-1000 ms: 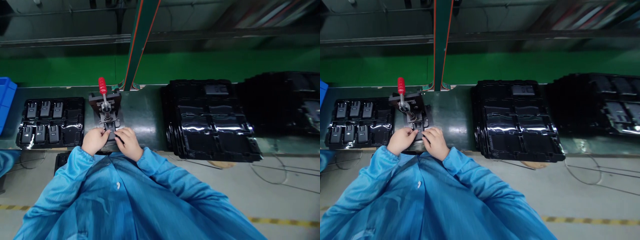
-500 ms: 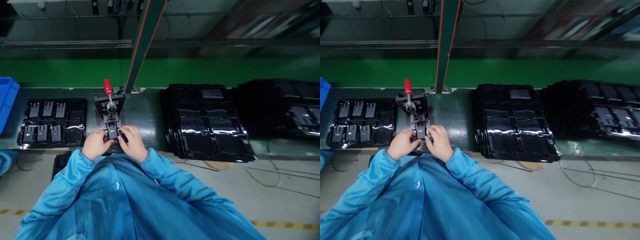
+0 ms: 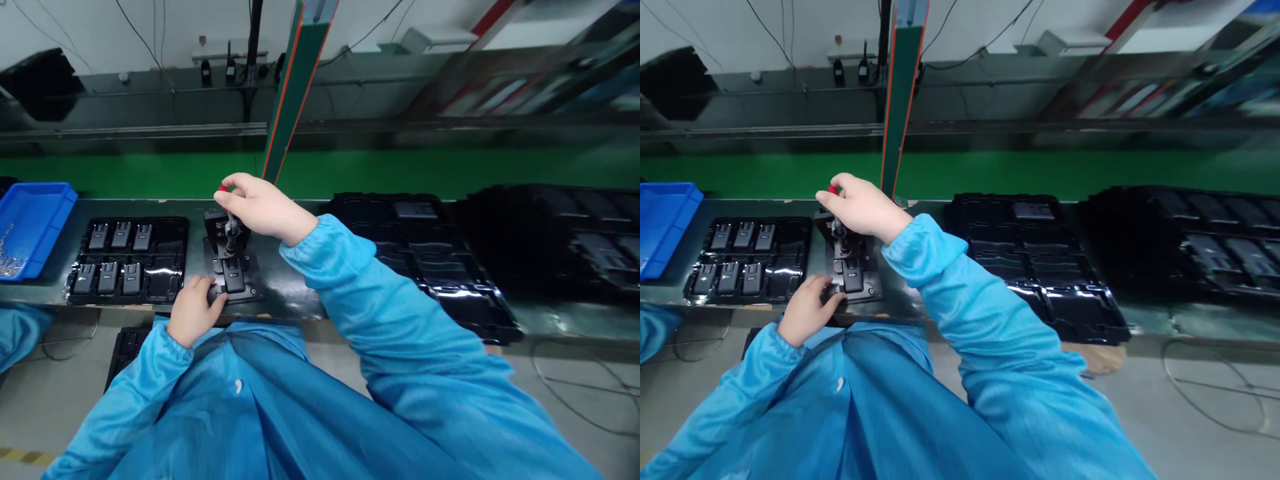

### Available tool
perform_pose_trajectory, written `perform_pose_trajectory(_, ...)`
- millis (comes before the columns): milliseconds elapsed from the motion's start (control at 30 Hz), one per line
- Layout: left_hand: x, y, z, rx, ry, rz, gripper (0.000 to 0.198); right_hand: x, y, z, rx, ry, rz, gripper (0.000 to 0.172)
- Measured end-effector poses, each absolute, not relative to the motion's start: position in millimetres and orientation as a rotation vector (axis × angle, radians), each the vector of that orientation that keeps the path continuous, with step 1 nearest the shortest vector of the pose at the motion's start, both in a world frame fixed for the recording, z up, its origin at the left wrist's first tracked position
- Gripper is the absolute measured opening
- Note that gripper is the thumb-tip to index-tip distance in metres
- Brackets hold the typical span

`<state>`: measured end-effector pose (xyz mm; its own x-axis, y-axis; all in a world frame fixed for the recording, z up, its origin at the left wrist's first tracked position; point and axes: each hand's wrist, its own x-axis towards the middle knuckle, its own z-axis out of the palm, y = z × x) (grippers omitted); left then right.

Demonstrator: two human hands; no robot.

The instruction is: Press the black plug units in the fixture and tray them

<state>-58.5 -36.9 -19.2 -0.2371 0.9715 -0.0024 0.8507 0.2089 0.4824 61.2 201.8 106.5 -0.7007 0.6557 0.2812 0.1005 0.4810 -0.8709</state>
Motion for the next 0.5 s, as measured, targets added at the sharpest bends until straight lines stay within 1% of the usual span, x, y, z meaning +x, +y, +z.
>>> perform_pose_trajectory(133,-69,-47,2,1.679,2.167,0.839,0.03,54,183,119,-0.503,-1.817,1.412,0.032)
perform_pose_trajectory(167,-72,-47,10,1.686,2.159,0.905,0.028,55,173,124,-0.46,-1.746,1.457,0.035)
perform_pose_trajectory(233,-76,-45,30,1.733,2.14,1.054,0.024,60,149,129,-0.388,-1.665,1.491,0.046)
perform_pose_trajectory(333,-74,-33,65,1.908,2.039,1.327,0.022,72,117,121,-0.333,-1.662,1.389,0.055)
perform_pose_trajectory(433,-61,-11,95,2.116,1.756,1.623,0.031,83,99,95,-0.227,-1.746,1.176,0.054)
perform_pose_trajectory(500,-48,6,108,2.232,1.493,1.688,0.036,86,94,75,-0.181,-1.905,1.064,0.053)
